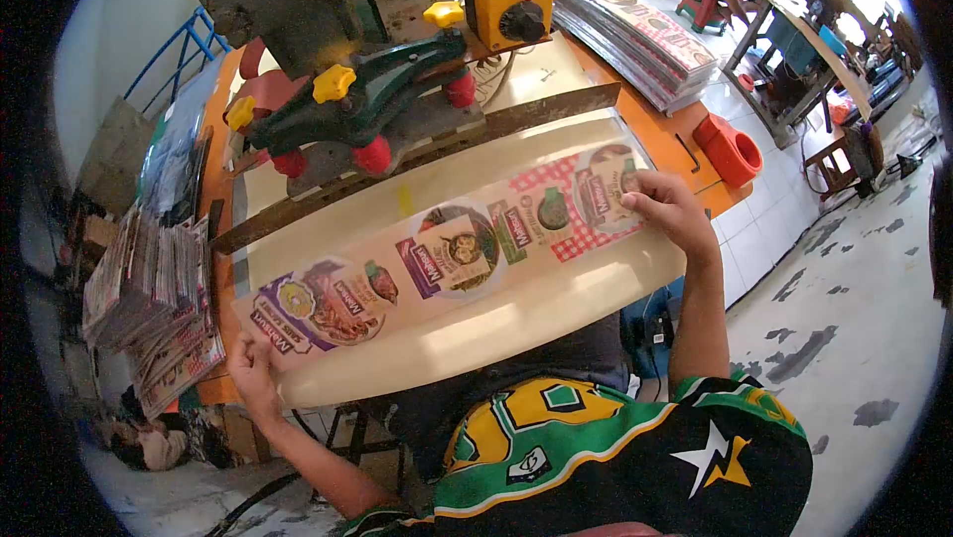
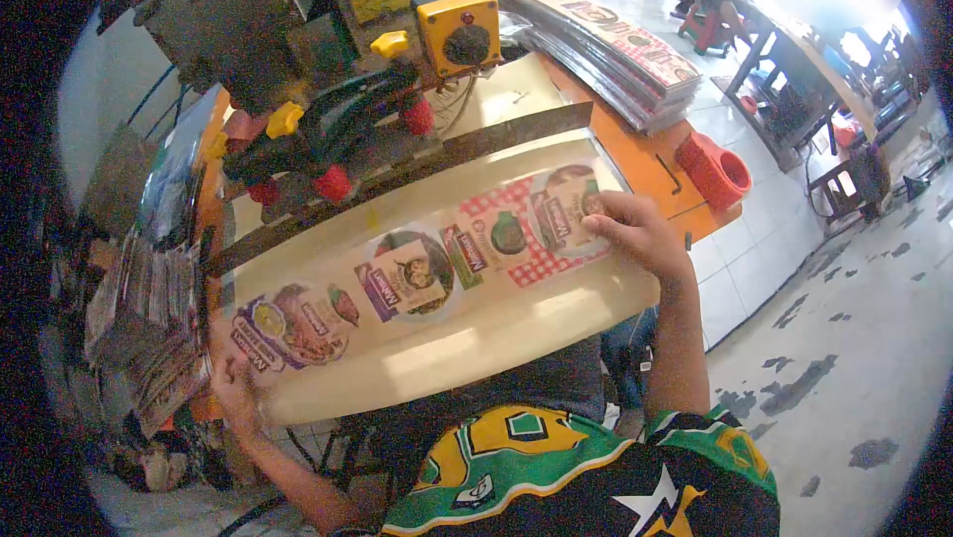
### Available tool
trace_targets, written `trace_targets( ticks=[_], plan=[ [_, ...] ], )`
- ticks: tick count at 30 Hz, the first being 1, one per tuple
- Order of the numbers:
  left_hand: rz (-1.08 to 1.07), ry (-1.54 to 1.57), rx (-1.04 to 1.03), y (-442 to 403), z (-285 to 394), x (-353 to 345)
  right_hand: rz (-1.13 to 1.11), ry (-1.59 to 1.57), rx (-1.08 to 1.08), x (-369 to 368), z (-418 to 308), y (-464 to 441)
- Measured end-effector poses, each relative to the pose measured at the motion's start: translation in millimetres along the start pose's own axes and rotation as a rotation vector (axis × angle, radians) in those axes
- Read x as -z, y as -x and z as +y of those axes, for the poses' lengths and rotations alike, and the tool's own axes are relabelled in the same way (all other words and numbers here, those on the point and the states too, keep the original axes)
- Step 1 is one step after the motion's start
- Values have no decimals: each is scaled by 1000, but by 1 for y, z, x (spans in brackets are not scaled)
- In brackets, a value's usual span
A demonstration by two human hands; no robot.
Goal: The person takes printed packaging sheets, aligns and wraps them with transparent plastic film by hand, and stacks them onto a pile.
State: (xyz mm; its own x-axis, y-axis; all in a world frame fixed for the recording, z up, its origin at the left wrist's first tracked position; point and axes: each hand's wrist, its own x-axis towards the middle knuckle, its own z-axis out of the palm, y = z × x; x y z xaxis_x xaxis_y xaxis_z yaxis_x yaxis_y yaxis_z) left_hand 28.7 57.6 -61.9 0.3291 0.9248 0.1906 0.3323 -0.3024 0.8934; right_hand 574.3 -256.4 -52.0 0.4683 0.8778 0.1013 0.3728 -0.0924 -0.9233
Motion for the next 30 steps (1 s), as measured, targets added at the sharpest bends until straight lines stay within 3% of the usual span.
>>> trace_targets(
  ticks=[4,6,9,12,14,22,28,30],
  plan=[
    [89,155,122,-7,34,-36,134,-77,-132,-16,-23,-1],
    [61,0,107,-13,38,-39,156,-45,-153,-20,-28,-4],
    [4,-145,37,-20,47,-45,186,328,-164,-24,-36,-9],
    [-101,-221,18,-34,28,-42,290,509,-84,-34,-28,-17],
    [-90,-227,0,-40,22,-44,268,530,-204,-36,-33,-22],
    [-63,-248,36,-72,33,-58,263,748,-60,-39,-28,-52],
    [-110,-402,-17,-96,10,-55,301,837,-81,-42,-16,-67],
    [-51,-366,64,-89,22,-63,301,836,-103,-41,-16,-69]
  ],
)
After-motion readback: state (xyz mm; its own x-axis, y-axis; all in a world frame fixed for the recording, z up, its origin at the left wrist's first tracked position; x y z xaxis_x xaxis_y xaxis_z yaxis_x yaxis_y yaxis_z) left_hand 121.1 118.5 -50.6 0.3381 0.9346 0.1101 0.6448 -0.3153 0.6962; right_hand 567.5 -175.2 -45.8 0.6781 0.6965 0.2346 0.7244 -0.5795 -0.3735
